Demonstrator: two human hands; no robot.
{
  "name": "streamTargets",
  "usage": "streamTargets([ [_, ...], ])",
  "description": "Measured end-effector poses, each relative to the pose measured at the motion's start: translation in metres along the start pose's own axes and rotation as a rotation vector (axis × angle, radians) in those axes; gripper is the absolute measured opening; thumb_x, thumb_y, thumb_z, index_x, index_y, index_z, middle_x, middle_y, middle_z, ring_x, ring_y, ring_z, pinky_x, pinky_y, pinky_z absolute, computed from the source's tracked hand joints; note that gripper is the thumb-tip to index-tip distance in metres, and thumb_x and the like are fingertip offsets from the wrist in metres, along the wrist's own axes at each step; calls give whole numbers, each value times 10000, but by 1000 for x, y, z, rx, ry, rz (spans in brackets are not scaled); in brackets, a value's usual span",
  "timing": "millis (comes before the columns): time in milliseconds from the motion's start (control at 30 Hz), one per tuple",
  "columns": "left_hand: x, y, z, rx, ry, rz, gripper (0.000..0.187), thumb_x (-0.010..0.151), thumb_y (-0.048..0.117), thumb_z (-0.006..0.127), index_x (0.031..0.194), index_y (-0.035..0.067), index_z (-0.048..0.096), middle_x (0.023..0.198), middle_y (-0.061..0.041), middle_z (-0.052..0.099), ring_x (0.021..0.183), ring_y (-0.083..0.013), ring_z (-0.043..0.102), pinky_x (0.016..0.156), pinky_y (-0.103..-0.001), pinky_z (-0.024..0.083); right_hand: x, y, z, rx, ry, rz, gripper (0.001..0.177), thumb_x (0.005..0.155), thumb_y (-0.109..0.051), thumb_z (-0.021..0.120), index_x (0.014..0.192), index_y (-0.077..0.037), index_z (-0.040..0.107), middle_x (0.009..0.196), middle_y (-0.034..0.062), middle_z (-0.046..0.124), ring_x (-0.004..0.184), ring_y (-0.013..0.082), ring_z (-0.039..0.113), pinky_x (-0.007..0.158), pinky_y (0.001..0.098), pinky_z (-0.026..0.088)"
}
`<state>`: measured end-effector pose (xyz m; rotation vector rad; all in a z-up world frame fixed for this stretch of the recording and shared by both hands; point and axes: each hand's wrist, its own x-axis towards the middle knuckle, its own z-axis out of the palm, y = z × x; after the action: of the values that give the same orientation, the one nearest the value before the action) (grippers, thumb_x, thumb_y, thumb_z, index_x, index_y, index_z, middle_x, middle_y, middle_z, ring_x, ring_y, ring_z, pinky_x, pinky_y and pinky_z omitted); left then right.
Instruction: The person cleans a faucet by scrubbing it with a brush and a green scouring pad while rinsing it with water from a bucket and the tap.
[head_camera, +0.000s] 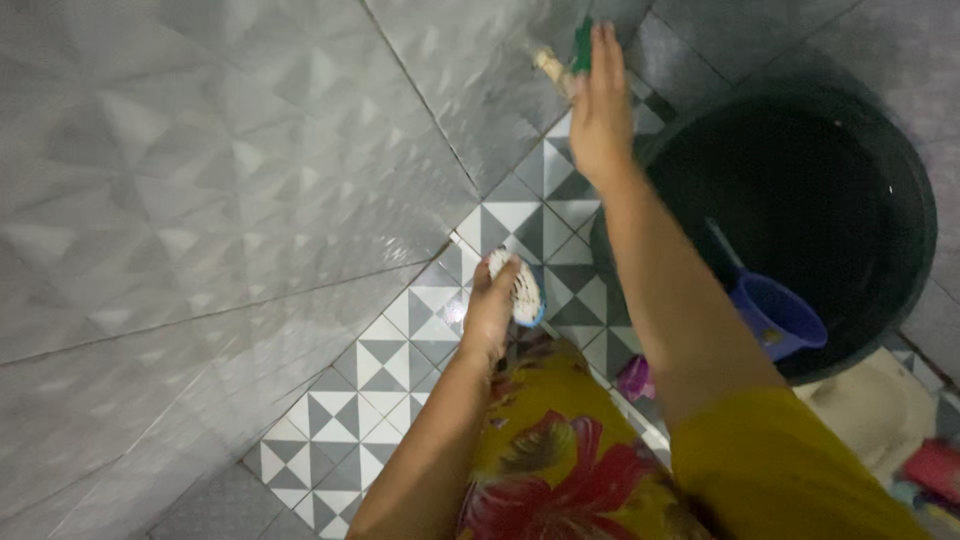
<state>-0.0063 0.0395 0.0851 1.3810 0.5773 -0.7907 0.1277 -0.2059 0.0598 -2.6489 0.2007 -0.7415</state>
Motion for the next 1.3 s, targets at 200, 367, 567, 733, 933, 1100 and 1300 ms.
streamTargets([
  [200, -7, 7, 3, 112, 9, -66, 702, 931, 439, 615, 1537, 165, 390, 1348, -78, 598, 1244, -188, 549, 1009, -356, 432, -6, 76, 47, 1329, -158, 614, 467, 1100, -436, 493, 1287, -37, 650, 1140, 21, 693, 1024, 128, 630, 956, 314, 500],
  [367, 5, 3, -4, -2, 0, 24, 687, 912, 402, 666, 1493, 110, 443, 1291, -103, 641, 1191, -214, 604, 997, -341, 481, -88, 78, 106, 1103, 14, 680, 364, 1141, -405, 516, 1354, -111, 543, 1289, -54, 617, 1204, 59, 559, 1027, 244, 414],
  [567, 10, -2, -15, -113, -31, 74, 665, 905, 390, 670, 1446, 59, 471, 1222, -141, 648, 1101, -244, 630, 947, -379, 513, -46, 120, 145, 1247, -39, 845, 275, 1012, -222, 463, 1030, -36, 665, 898, 49, 640, 806, 161, 564, 763, 339, 453],
  [733, 2, 0, -14, -6, 28, 36, 664, 898, 421, 677, 1451, 103, 490, 1234, -76, 660, 1137, -188, 624, 979, -327, 482, -84, 92, 130, 500, 51, 377, 247, 1169, -205, 480, 1061, -30, 618, 937, 91, 615, 849, 196, 585, 793, 395, 491],
  [933, 17, -11, -20, -58, 3, 82, 673, 903, 415, 686, 1453, 79, 492, 1231, -84, 655, 1133, -190, 606, 974, -324, 476, -46, 57, 98, 1019, 11, 834, 278, 1133, -216, 472, 1196, -57, 692, 923, 81, 563, 773, 207, 452, 688, 390, 381],
  [1100, 5, -3, -15, -78, 17, 43, 671, 902, 417, 686, 1458, 98, 487, 1235, -84, 657, 1127, -191, 613, 964, -327, 493, -26, 58, 74, 1238, -149, 1106, 280, 1034, -231, 421, 1125, -105, 654, 1014, 47, 666, 862, 150, 625, 748, 353, 544],
  [1300, 2, 2, -19, -9, 1, -6, 691, 882, 443, 684, 1478, 152, 495, 1262, -76, 665, 1118, -179, 620, 936, -326, 496, -77, 55, 116, 645, 72, 552, 310, 1149, -321, 504, 1186, -34, 616, 1049, 99, 629, 930, 210, 598, 881, 379, 512],
])
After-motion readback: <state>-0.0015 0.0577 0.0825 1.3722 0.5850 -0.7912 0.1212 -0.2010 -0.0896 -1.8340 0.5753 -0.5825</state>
